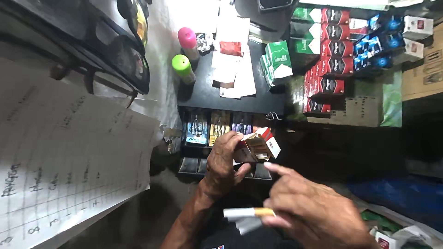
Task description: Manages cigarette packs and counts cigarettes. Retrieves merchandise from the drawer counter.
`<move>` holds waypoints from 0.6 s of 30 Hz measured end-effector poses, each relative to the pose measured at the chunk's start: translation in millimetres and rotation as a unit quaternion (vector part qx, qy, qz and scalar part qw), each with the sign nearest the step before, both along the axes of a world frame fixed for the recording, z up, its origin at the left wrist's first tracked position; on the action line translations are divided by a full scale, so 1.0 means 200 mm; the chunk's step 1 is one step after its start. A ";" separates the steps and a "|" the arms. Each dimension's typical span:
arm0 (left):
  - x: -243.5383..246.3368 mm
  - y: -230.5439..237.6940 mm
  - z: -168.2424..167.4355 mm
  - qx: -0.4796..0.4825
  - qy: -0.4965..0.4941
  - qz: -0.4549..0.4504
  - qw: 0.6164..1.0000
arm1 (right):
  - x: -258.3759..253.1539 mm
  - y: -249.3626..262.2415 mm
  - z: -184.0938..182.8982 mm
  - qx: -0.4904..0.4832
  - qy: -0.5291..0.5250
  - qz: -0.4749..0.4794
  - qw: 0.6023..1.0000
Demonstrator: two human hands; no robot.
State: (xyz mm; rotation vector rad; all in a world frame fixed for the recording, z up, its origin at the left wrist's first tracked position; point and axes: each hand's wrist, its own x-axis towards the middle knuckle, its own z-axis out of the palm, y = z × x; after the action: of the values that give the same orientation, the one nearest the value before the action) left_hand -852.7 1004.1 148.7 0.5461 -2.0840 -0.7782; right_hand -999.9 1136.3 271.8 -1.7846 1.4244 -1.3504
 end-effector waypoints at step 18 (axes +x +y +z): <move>-0.09 0.03 -0.07 -0.100 0.005 0.030 0.995 | 0.08 -0.16 -0.18 0.008 -0.008 -0.054 0.998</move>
State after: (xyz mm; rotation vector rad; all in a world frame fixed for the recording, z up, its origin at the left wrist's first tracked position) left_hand -870.3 1010.3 135.6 0.4910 -2.0974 -0.5288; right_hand -983.7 1104.4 235.6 -1.7036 1.5384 -1.3996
